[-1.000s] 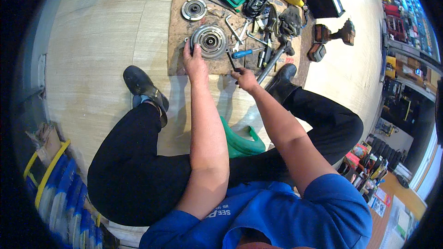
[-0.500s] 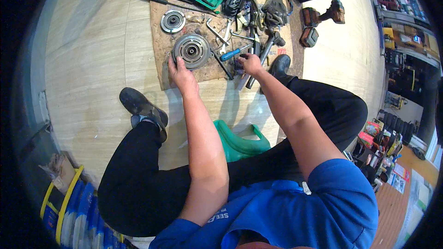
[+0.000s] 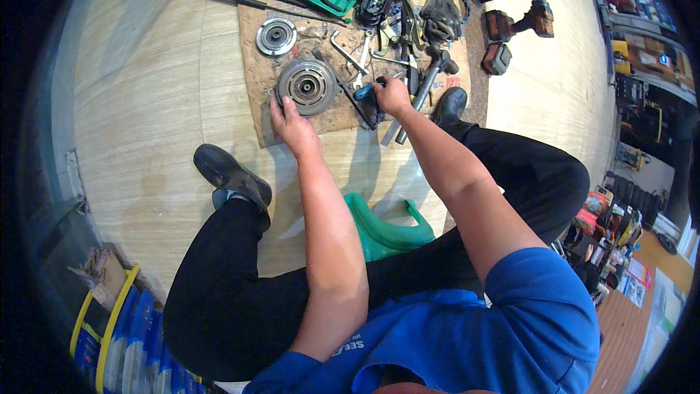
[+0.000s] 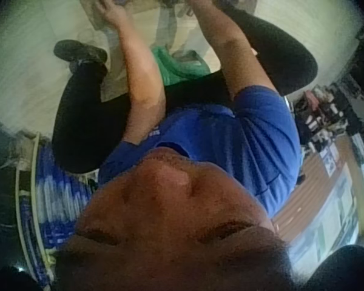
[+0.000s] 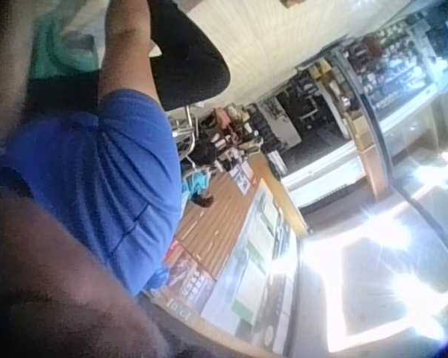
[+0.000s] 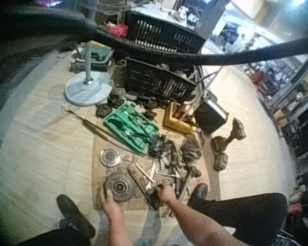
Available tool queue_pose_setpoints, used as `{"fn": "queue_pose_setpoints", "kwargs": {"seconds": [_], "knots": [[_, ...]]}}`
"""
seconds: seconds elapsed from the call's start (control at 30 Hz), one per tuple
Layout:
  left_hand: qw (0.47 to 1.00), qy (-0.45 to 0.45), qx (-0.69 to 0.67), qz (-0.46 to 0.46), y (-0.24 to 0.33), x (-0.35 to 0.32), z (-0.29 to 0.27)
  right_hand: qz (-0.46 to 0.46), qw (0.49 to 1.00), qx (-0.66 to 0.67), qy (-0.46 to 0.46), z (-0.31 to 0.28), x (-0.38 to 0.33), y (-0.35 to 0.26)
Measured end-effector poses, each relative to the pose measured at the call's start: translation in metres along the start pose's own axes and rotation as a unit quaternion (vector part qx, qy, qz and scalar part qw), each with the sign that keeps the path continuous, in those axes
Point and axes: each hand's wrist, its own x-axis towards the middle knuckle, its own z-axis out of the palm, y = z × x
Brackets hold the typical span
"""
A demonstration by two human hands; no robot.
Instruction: The person is using a screwdriver to remove a screw from a motor casing and then separates the two halves of the motor by hand.
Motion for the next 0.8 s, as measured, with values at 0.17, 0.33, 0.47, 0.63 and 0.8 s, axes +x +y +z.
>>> {"fn": "queue_pose_setpoints", "kwargs": {"seconds": [0.17,0.33,0.47,0.63,0.8], "knots": [[0.998,0.040,-0.033,-0.019,-0.003,-0.004,0.008,-0.088,0.996,-0.005,0.009,0.013,-0.006,0.000],[0.999,0.050,-0.009,-0.018,0.000,-0.004,0.008,-0.037,0.999,0.014,0.033,0.011,0.008,-0.021],[0.999,0.046,-0.012,-0.008,-0.002,-0.007,0.013,-0.004,0.985,0.036,0.171,-0.019,0.057,-0.028],[0.997,0.058,0.054,0.017,0.009,-0.008,0.010,-0.102,0.989,0.031,0.107,-0.049,0.103,-0.086],[0.983,0.076,0.162,0.034,0.018,-0.014,0.018,-0.158,0.983,-0.079,0.050,-0.061,0.147,-0.129]]}}
